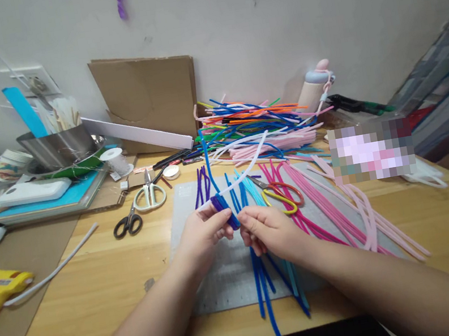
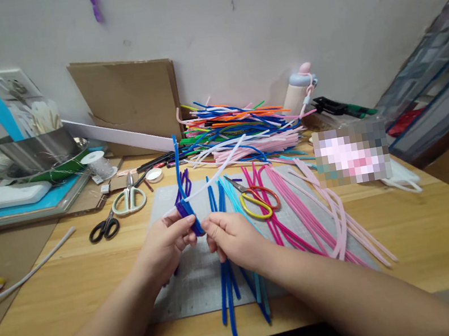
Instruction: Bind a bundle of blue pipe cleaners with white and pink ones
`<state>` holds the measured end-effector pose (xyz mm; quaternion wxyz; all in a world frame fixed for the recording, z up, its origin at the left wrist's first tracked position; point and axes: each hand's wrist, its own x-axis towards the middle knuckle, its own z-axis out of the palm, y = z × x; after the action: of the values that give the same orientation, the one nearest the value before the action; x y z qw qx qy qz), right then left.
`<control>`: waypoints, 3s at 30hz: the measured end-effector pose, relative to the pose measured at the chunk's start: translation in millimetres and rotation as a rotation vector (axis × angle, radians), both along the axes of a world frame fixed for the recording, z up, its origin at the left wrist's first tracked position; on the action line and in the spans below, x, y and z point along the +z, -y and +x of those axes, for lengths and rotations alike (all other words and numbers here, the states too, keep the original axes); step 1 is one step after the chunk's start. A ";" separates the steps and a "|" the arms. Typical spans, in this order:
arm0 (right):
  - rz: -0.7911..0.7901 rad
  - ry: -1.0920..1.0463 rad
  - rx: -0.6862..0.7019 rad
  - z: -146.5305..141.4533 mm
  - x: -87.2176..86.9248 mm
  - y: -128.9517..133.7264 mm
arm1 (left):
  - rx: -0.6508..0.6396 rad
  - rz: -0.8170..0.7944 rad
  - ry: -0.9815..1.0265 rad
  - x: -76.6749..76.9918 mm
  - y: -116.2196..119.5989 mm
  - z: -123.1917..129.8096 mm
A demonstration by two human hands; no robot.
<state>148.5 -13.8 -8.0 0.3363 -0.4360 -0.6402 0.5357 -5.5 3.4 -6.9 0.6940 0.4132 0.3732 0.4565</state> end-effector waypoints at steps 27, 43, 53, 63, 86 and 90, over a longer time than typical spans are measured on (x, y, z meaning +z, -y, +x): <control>-0.240 -0.187 0.109 -1.4 -7.6 -4.1 | -0.068 -0.007 0.023 -0.8 -0.8 -3.0; -0.147 -0.121 0.122 2.7 -3.5 -5.2 | -0.091 -0.077 0.019 -0.7 0.1 -4.2; -0.055 -0.053 0.127 0.5 -9.1 -3.4 | -0.116 -0.016 0.017 -1.3 1.0 -4.0; -0.198 -0.152 0.142 -1.2 -9.4 -3.3 | 0.005 -0.029 0.071 5.1 0.1 -2.4; -0.036 -0.240 -0.058 -1.0 -4.9 -11.0 | 0.046 0.049 -0.137 4.5 2.1 0.9; -0.023 -0.236 -0.041 -0.9 -4.7 -11.9 | 0.059 0.080 -0.088 3.5 1.3 1.8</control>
<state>147.6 -2.0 -12.7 0.4153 -0.3865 -0.5810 0.5836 -3.8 2.1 -3.4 0.6462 0.4493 0.3966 0.4725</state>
